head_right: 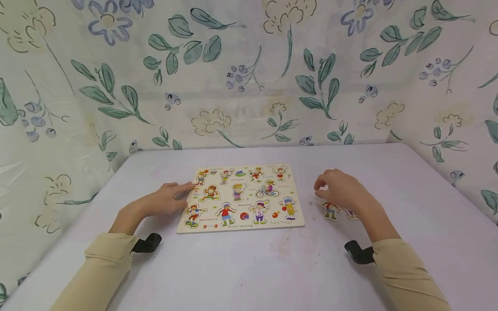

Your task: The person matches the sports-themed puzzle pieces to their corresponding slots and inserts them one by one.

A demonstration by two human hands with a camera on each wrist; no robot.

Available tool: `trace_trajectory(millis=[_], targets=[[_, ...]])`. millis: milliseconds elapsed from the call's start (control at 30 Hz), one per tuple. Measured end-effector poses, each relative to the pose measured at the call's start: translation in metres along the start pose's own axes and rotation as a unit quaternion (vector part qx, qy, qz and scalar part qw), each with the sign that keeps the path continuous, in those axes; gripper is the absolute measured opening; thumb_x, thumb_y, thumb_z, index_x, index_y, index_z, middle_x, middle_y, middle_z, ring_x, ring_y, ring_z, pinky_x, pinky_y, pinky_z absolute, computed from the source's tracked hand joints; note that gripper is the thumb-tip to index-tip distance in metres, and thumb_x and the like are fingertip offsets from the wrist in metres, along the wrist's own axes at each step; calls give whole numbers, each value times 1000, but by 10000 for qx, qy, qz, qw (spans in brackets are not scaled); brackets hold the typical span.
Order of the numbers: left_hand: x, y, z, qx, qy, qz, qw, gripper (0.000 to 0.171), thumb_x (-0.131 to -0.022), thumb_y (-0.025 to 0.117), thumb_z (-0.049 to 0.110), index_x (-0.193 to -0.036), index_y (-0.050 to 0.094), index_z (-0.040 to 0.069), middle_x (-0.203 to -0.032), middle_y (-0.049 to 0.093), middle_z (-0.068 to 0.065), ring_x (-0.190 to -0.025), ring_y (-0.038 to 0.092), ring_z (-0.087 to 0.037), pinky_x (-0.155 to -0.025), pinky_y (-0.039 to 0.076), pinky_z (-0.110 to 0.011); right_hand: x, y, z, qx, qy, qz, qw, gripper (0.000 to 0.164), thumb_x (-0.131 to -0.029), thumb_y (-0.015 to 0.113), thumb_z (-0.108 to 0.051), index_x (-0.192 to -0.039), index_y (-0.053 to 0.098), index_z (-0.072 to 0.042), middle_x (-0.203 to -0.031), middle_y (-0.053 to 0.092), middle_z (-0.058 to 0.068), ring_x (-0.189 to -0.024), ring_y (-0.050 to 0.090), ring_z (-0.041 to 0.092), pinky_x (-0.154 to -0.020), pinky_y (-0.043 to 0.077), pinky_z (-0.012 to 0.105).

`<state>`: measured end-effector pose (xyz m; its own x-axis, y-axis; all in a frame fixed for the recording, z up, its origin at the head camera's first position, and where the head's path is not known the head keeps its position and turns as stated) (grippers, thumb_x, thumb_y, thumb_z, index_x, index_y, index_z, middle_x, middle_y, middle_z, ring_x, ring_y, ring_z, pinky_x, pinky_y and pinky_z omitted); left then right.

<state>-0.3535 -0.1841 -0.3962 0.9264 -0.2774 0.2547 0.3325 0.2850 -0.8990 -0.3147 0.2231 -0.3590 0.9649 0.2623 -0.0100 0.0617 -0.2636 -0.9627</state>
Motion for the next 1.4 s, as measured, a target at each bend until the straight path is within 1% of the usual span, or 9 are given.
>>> trace_trajectory(millis=[133,300,433,567,667,900,1167,1400], targets=[[0,1,-2,10,-13,5,10000,67,-92,53,24,-155,33,13,-163,24,-12,-148,9,-48,-112,12,-73,2,0,7,73,53,-210,9997,18,-92,68,-22,-103,73,-8,-105,67,9,-98,62,28,-85,54,51],[0,2,-4,58,-117,-29,9999,68,-91,53,25,-155,33,15,-163,24,-13,-147,9,-49,-111,13,-74,7,4,18,23,311,-708,9970,21,-91,69,-25,-102,71,-8,-100,68,7,-86,60,22,-78,55,46],[-1,1,-1,-5,-42,22,10000,67,-91,53,25,-155,34,15,-162,25,-12,-148,10,-48,-111,12,-73,12,6,23,-82,449,-1032,9936,22,-89,70,-25,-101,70,-6,-92,66,4,-80,58,20,-72,54,42],[-1,0,0,-40,68,64,9999,66,-91,52,22,-154,35,14,-162,25,-11,-148,9,-46,-113,8,-71,13,11,25,-105,507,-1245,9909,23,-87,72,-26,-100,70,-7,-89,65,2,-80,58,19,-72,54,42],[0,1,-1,-17,76,54,10000,66,-91,52,22,-154,35,13,-162,25,-11,-148,9,-46,-114,7,-71,13,12,23,-4,500,-1307,9902,22,-87,72,-27,-98,71,-8,-88,65,1,-79,57,19,-71,54,42],[0,1,-2,51,-52,14,10000,67,-91,50,22,-155,33,15,-163,24,-10,-149,8,-45,-113,9,-71,15,13,20,108,490,-1323,9899,18,-87,72,-24,-95,71,-8,-86,64,1,-76,56,19,-66,52,38],[-1,1,-1,3,-48,16,10000,67,-92,51,22,-156,32,15,-163,23,-10,-148,9,-46,-112,12,-73,16,11,18,206,413,-1358,9897,15,-86,72,-24,-92,71,-10,-87,64,1,-77,55,19,-66,51,39],[0,1,-2,5,-42,-2,10000,67,-92,51,22,-156,32,14,-163,23,-11,-148,9,-46,-112,12,-73,15,12,18,227,429,-1376,9893,14,-86,72,-23,-93,71,-10,-88,65,1,-78,56,20,-67,52,40]])
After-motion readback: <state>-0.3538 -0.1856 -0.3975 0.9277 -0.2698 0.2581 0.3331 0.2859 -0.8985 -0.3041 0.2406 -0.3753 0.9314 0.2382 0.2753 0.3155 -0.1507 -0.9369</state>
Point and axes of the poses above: each hand's wrist, its own x-axis away from the middle knuckle, its own y-axis out of the palm, z = x × y, the point moved 7 cm from there along -x, towards the middle knuckle
